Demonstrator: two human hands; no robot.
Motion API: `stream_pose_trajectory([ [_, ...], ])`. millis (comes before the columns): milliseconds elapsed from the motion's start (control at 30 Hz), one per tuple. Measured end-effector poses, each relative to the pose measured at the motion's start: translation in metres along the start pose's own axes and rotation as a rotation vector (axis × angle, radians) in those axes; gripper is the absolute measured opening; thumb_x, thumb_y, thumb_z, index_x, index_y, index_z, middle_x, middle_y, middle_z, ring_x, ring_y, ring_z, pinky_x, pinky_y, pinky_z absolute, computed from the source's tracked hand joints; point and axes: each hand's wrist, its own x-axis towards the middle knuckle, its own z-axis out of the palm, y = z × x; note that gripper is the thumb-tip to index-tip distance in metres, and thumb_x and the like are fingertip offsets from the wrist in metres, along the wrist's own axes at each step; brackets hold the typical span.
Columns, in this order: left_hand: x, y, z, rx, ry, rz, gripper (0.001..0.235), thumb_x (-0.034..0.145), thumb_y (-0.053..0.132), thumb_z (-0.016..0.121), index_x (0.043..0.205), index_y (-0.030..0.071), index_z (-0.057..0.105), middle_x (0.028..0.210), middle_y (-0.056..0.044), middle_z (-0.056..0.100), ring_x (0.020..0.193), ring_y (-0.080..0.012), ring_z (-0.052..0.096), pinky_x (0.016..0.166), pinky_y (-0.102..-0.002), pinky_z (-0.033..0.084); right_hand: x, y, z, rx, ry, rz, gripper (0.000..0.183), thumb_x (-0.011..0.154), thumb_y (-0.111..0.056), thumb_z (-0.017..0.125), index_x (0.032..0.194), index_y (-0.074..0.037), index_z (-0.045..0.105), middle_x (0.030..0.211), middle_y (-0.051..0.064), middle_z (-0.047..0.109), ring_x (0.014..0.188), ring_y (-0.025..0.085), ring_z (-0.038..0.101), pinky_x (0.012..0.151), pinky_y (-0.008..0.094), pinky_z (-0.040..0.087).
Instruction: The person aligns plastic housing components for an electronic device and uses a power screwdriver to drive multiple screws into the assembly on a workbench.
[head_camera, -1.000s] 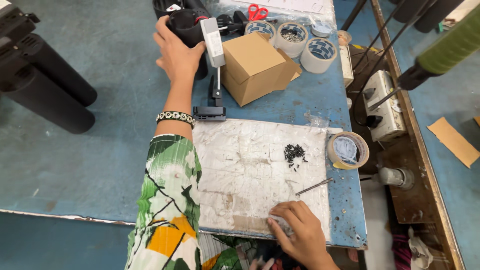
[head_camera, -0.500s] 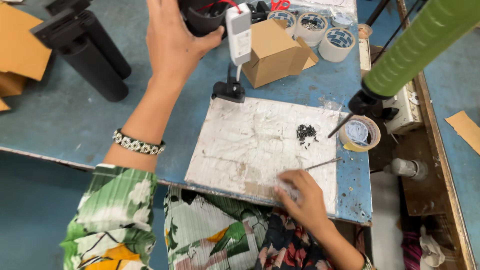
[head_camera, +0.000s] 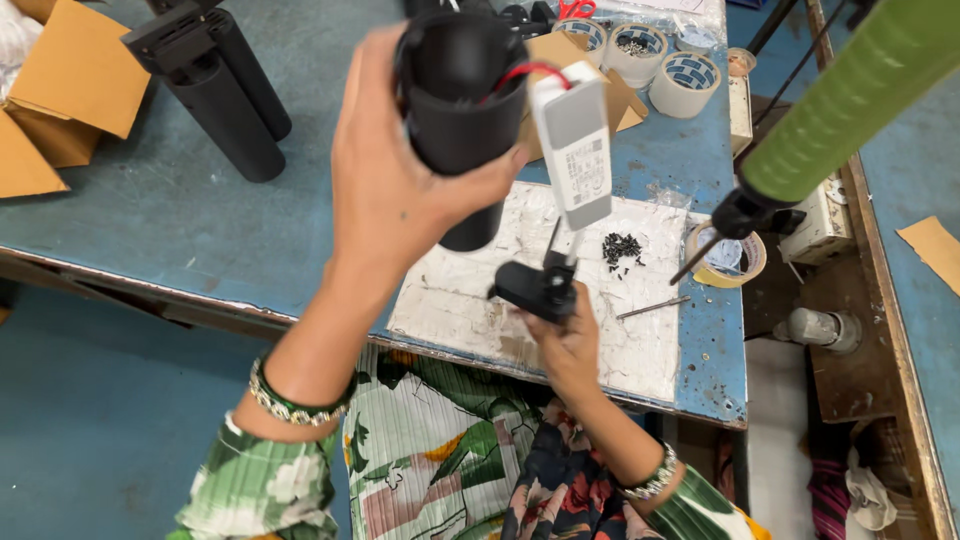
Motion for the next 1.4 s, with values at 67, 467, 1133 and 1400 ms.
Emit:
stream_pose_trajectory([
  [67, -0.019, -0.011, 0.006, -0.039, 0.005, -0.073, 0.073, 0.083, 0.03, 0.096, 0.134, 0.005, 0.051, 0.124, -0.01, 0.061, 0.115, -0.0242, 0.067, 0.103, -0.034, 0.055, -0.008, -0.01, -0.018, 0.025, -0.093, -0.076, 0.033, 0.104, -0.013, 0.066, 0.135, -0.004, 0.058, 0.128, 0.022, 0.069, 0.113, 0.028, 0.071, 0.103, 0.043, 0.059],
  [467, -0.111, -0.039, 0.057, -0.227, -0.207, -0.46, 0.079, 0.069, 0.032, 0.091, 0.134, 0.005, 0.055, 0.121, -0.012, 0.061, 0.116, -0.0286, 0.065, 0.099, -0.038, 0.052, -0.029, -0.123, -0.112, 0.291, 0.191, -0.202, 0.036, 0.096, -0.025, 0.059, 0.122, 0.0, 0.053, 0.101, 0.016, 0.06, 0.084, 0.02, 0.056, 0.071, 0.033, 0.049],
  [1133, -0.12, -0.031, 0.058, -0.121, -0.131, -0.353, 0.088, 0.066, 0.029, 0.098, 0.138, 0.011, 0.049, 0.124, -0.014, 0.053, 0.119, -0.0342, 0.054, 0.103, -0.045, 0.047, 0.083, -0.264, -0.138, -0.99, -0.357, -0.209, 0.052, 0.105, -0.044, 0.065, 0.131, -0.002, 0.051, 0.074, 0.005, 0.059, 0.061, 0.01, 0.058, 0.06, 0.023, 0.049],
  [1400, -0.13, -0.014, 0.064, 0.026, -0.051, -0.401, 0.09, 0.066, 0.032, 0.098, 0.135, 0.007, 0.046, 0.122, -0.02, 0.046, 0.12, -0.037, 0.044, 0.104, -0.048, 0.037, 0.158, -0.257, -0.227, -0.977, -0.326, -0.106, 0.042, 0.104, -0.042, 0.065, 0.119, -0.004, 0.056, 0.076, 0.005, 0.062, 0.062, 0.011, 0.061, 0.061, 0.026, 0.052],
])
